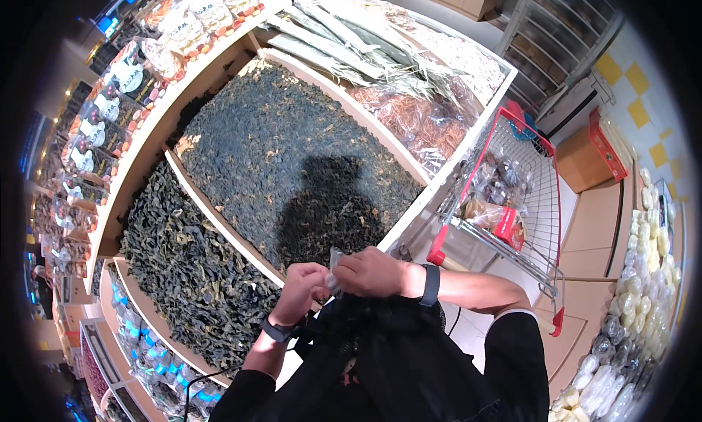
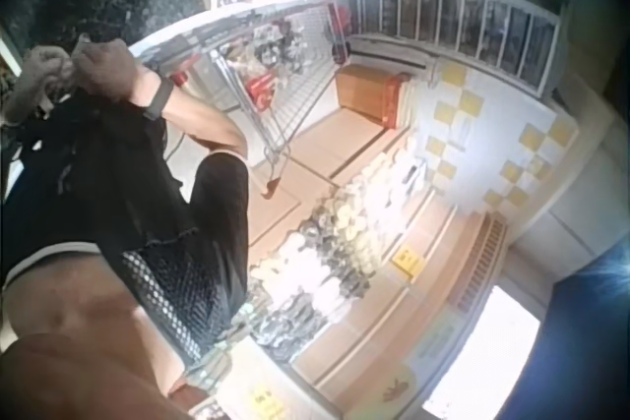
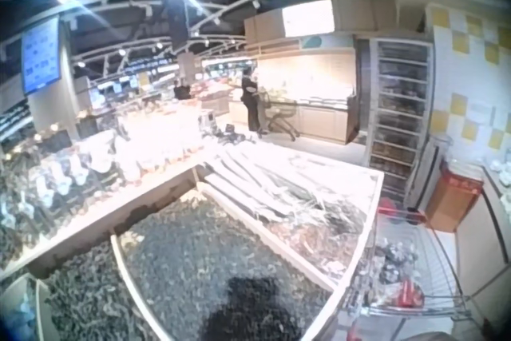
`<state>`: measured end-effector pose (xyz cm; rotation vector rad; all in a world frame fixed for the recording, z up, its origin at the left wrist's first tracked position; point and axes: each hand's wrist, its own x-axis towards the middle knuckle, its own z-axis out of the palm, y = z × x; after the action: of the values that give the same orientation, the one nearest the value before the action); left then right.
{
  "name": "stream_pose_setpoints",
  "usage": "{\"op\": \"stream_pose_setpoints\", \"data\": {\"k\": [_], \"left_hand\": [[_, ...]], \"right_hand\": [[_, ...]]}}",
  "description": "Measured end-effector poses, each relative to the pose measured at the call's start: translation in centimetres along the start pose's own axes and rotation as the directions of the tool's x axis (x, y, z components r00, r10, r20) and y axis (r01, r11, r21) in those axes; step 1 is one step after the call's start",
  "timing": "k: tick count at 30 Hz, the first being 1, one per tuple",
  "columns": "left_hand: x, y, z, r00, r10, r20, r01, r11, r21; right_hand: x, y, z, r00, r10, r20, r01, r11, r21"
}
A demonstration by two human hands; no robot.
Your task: The recorder is picking various dried goods like mushrooms and kelp from bins, putting them in plastic bags, and loading them into a shopping cart.
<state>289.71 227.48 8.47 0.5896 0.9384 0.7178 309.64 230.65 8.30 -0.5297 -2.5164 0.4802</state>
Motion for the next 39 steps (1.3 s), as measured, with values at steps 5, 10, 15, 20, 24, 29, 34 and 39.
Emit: {"op": "stream_pose_setpoints", "data": {"k": [5, 10, 15, 20, 24, 29, 34, 39], "left_hand": [[-2.1, 1.1, -0.1, 0.996, 0.079, 0.043, -0.086, 0.975, 0.207], [-1.9, -0.6, -1.4, 0.990, -0.076, 0.122, 0.089, 0.991, -0.101], [-0.6, -2.1, -1.5, 0.968, -0.175, 0.177, 0.214, 0.950, -0.226], [0.1, -1.8, -1.1, 0.982, -0.157, 0.109, 0.176, 0.966, -0.191], [-1.2, -1.3, -0.7, 0.999, -0.033, -0.010, 0.035, 0.989, 0.144], [-2.0, -0.9, -1.2, 0.995, 0.098, 0.029, -0.102, 0.951, 0.292], [-2.0, -0.2, -1.1, 0.992, 0.108, 0.066, -0.123, 0.945, 0.304], [-1.3, -0.9, -0.7, 0.998, 0.056, -0.027, -0.053, 0.993, 0.103]], "right_hand": [[0.4, -3.2, -0.8, 0.918, 0.261, -0.300, -0.102, 0.885, 0.455], [1.1, -3.2, -2.4, 0.926, 0.357, 0.121, -0.356, 0.721, 0.594], [0.6, -2.4, -1.9, 0.989, 0.107, 0.103, -0.134, 0.941, 0.312], [2.1, -1.6, -2.3, 0.938, 0.028, 0.346, -0.039, 0.999, 0.023], [1.4, -1.5, -0.9, 0.976, -0.061, 0.208, 0.036, 0.992, 0.120], [1.1, -2.8, -0.5, 0.994, 0.052, -0.093, -0.001, 0.880, 0.474], [-0.1, -3.3, -0.1, 0.886, 0.456, 0.085, -0.315, 0.457, 0.832], [-0.2, -2.9, -1.2, 0.957, 0.282, 0.061, -0.264, 0.770, 0.581]]}}
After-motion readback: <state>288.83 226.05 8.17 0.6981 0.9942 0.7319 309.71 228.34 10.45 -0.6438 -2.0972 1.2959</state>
